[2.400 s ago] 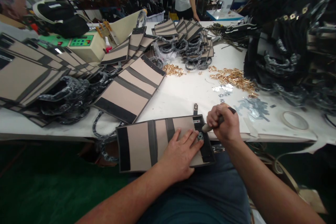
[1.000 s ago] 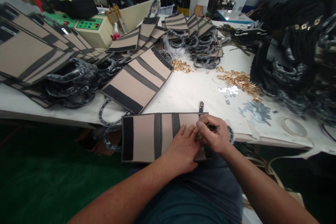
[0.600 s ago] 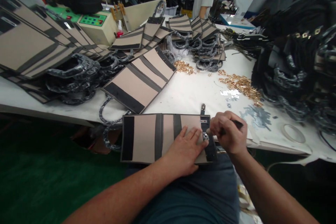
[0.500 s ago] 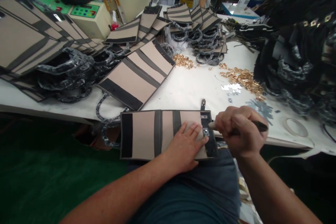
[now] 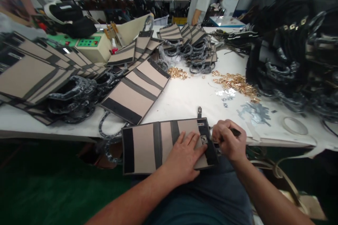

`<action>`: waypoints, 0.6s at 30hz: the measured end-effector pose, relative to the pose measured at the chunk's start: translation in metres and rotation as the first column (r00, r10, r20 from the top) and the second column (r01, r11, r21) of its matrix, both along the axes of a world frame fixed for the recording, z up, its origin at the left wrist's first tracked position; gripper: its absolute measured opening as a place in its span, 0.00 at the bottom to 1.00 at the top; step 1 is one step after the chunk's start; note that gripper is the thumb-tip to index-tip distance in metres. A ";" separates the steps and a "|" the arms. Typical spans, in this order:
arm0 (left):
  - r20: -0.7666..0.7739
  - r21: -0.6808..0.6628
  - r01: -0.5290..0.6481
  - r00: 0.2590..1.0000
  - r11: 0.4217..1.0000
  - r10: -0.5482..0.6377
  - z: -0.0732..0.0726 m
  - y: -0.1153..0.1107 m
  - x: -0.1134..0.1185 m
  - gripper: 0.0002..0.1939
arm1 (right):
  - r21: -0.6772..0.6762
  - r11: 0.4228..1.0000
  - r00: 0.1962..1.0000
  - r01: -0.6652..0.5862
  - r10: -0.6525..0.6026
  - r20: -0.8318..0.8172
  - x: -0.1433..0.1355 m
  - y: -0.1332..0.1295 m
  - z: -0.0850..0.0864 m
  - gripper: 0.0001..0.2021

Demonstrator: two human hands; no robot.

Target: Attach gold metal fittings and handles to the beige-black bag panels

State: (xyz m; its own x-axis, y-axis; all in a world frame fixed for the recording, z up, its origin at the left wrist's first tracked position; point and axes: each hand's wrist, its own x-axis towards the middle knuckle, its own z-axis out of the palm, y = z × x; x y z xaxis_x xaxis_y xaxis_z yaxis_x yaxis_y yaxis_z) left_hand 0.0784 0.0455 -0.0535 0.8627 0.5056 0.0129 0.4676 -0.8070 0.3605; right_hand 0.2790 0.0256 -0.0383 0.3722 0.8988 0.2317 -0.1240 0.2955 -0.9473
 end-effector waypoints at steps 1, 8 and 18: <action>0.001 0.000 -0.003 1.000 1.000 0.003 0.000 0.000 0.000 0.44 | -0.050 0.998 1.000 0.022 -0.022 -0.005 0.006 -0.014 -0.001 0.19; 0.036 0.032 -0.013 0.999 0.999 0.012 -0.008 -0.002 -0.001 0.42 | -0.734 0.679 0.961 0.012 -0.211 -0.180 -0.002 -0.114 -0.062 0.30; 0.198 0.132 -0.064 0.980 0.989 0.037 0.024 -0.016 -0.026 0.44 | -0.506 0.862 0.922 0.028 -0.218 -0.320 -0.048 -0.103 -0.036 0.22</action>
State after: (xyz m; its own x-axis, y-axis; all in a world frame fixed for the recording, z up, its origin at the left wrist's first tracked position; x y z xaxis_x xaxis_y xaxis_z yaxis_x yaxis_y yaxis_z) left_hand 0.0527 0.0300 -0.0292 0.8103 0.5300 0.2499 0.4409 -0.8324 0.3358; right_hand 0.2313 -0.0777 -0.0740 0.4580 0.7997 -0.3883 -0.4722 -0.1512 -0.8685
